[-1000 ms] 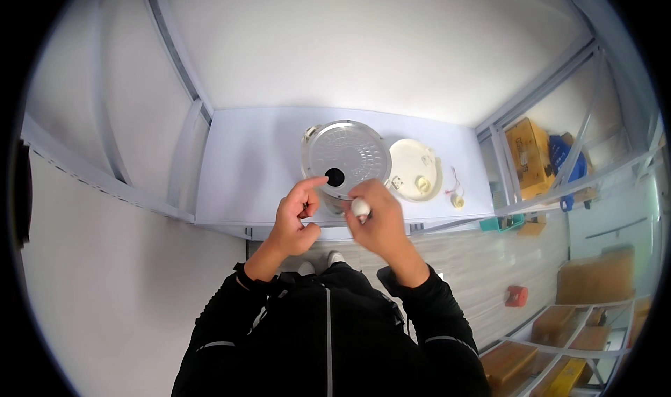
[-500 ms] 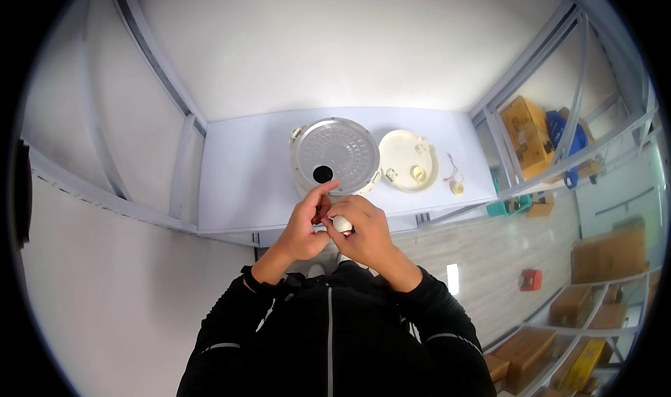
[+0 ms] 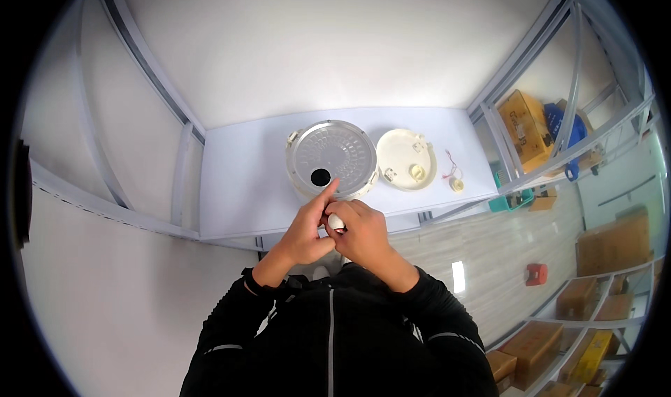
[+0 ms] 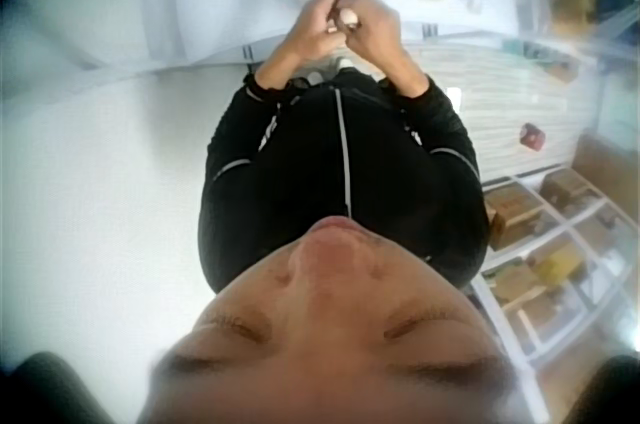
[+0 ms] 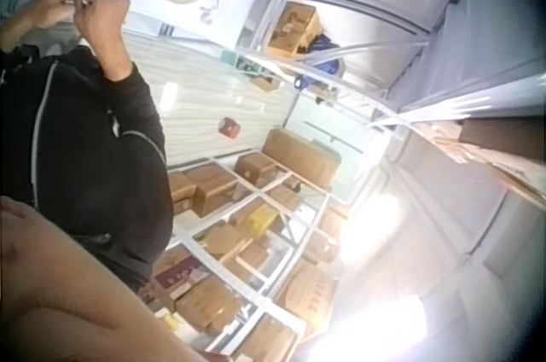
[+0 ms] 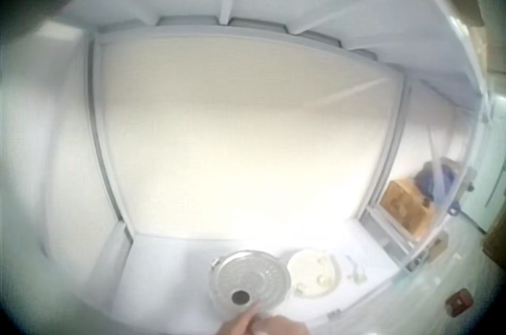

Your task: The person uses a screwdriver to tighten screws on a white circular light fixture base and a perforated metal cover. They handle small components and wires, securing parts together on a white shelf.

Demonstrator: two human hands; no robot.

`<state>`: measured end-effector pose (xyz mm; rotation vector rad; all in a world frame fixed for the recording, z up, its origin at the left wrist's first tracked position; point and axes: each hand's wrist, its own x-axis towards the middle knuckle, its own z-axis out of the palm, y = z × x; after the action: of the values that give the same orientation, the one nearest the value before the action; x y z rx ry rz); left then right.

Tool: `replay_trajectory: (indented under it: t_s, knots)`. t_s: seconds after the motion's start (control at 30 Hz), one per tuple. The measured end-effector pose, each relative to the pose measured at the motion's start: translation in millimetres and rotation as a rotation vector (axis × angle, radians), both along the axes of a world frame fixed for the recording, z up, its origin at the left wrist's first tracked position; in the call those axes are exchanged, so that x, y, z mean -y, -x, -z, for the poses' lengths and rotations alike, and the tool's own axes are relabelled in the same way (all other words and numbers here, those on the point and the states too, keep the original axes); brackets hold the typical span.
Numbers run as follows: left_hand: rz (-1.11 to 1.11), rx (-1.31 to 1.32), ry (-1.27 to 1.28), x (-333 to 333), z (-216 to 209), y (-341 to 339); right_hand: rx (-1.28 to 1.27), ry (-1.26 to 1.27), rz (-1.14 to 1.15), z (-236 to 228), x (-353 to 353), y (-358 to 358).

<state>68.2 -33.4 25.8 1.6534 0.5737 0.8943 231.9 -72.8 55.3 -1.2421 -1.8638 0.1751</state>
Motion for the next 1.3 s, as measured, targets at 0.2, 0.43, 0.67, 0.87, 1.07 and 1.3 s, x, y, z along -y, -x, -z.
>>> replay_trajectory:
  t_s: [0.2,0.43,0.67,0.87,1.07,1.3]
  knots:
    - [-0.023,-0.086,-0.147,0,5,5,0.062,0.032,0.03,-7,0,4]
    - [-0.008,-0.043,-0.099,0,7,11,0.043,0.071,0.047,-9,-4,14]
    - [-0.044,0.074,0.072,0,-2,14,-0.282,0.131,0.06,2,-5,11]
    - [-0.255,0.105,0.07,-2,15,19,-0.536,0.193,0.01,1,-8,2]
    - [-0.282,0.179,0.066,-2,17,8,-0.57,0.154,-0.044,11,-9,4]
    - [-0.278,0.199,0.192,-4,25,4,-0.276,-0.04,-0.078,12,-13,-10]
